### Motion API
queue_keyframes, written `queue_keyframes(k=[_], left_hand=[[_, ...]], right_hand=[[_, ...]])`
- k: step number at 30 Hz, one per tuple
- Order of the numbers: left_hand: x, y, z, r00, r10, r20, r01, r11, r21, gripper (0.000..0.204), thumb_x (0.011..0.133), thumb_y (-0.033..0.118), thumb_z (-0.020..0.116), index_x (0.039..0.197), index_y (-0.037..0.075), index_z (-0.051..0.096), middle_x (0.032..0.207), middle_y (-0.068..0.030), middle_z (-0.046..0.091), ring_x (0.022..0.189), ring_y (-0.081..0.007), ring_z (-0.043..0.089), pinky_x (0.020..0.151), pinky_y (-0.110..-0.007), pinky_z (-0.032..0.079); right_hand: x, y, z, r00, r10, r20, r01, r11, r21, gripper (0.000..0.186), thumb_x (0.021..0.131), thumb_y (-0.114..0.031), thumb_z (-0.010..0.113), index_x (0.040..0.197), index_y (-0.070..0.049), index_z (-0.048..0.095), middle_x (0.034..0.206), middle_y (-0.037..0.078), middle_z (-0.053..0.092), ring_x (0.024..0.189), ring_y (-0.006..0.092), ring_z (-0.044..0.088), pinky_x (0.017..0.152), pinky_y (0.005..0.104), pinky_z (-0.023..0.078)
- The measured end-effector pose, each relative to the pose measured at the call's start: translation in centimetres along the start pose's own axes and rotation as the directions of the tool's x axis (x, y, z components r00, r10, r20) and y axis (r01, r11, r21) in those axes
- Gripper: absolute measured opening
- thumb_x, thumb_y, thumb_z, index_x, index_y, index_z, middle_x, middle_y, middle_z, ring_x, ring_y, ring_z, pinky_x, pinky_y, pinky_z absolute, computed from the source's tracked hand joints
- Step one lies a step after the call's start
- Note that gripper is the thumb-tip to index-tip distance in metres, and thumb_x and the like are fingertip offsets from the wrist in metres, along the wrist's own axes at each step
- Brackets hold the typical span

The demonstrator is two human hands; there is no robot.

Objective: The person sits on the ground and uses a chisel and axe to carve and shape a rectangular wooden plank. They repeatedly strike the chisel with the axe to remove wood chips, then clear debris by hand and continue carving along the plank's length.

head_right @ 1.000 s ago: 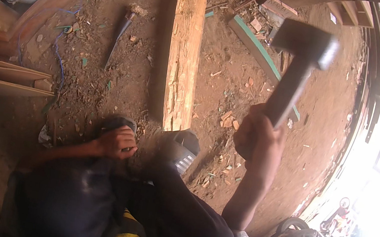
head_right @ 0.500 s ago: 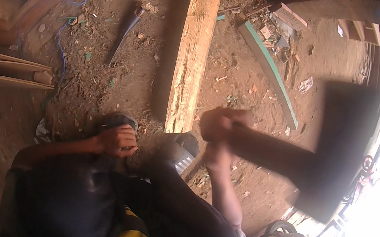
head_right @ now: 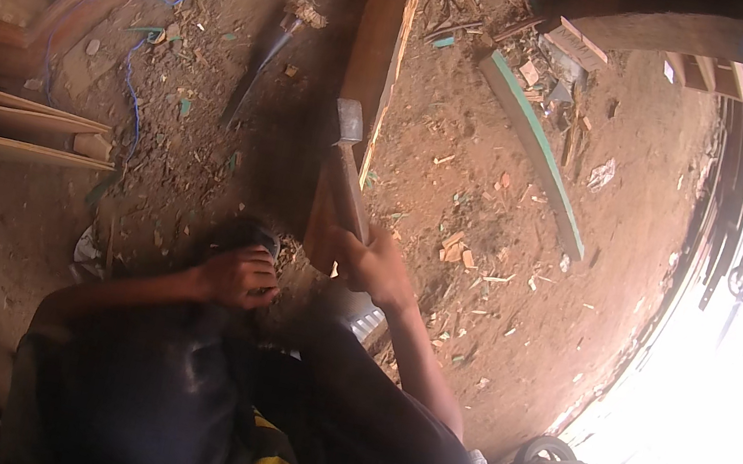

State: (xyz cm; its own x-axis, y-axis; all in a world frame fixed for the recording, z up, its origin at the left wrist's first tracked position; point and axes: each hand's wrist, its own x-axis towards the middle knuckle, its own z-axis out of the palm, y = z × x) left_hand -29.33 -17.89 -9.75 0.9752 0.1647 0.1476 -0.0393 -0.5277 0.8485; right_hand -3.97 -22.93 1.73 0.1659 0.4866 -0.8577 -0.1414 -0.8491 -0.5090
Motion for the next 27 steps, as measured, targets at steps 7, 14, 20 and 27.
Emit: queue_keyframes(k=[7,14,20,27], left_hand=[[1.9,1.7,-1.0,0.976,-0.170,-0.136,0.149,0.977,-0.149,0.020,0.086,0.024,0.068,0.092,0.005,0.065,0.093,-0.0101,0.066,0.095,-0.0261,0.063,0.094,-0.039,0.046],[11.4,2.1,-0.6,0.822,-0.362,-0.439,0.384,0.922,-0.041,0.093,0.079,0.038,0.076,0.143,-0.006,0.025,0.140,-0.0296,0.034,0.126,-0.0431,0.040,0.107,-0.051,0.034],[14.6,1.7,0.4,0.774,-0.425,-0.469,0.513,0.856,0.071,0.106,0.072,0.023,0.078,0.150,-0.007,0.012,0.144,-0.0333,0.025,0.132,-0.0474,0.030,0.111,-0.054,0.027],[13.5,0.9,0.1,0.768,-0.414,-0.488,0.510,0.857,0.075,0.104,0.066,0.016,0.075,0.152,0.001,0.020,0.141,-0.0266,0.036,0.125,-0.0418,0.037,0.108,-0.053,0.031]], right_hand=[[-1.6,1.2,0.4,0.998,-0.057,-0.040,0.061,0.993,0.099,0.034,0.093,-0.035,0.063,0.076,-0.006,0.058,0.057,0.002,0.054,0.045,0.0104,0.051,0.042,0.0248,0.037],[-7.2,1.2,-4.1,0.943,-0.164,-0.290,0.249,0.925,0.287,0.042,0.092,-0.044,0.065,0.083,-0.005,0.055,0.058,0.003,0.052,0.045,0.0118,0.050,0.041,0.0261,0.039],[-4.7,6.4,-9.7,0.797,-0.076,-0.600,0.254,0.942,0.218,0.027,0.091,-0.028,0.068,0.078,-0.008,0.055,0.059,0.000,0.053,0.045,0.0094,0.050,0.040,0.0264,0.036],[0.7,15.7,-12.6,0.995,-0.044,-0.087,0.094,0.185,0.978,0.026,0.096,-0.035,0.059,0.084,-0.013,0.051,0.064,-0.004,0.041,0.049,0.0083,0.039,0.046,0.0253,0.035]])
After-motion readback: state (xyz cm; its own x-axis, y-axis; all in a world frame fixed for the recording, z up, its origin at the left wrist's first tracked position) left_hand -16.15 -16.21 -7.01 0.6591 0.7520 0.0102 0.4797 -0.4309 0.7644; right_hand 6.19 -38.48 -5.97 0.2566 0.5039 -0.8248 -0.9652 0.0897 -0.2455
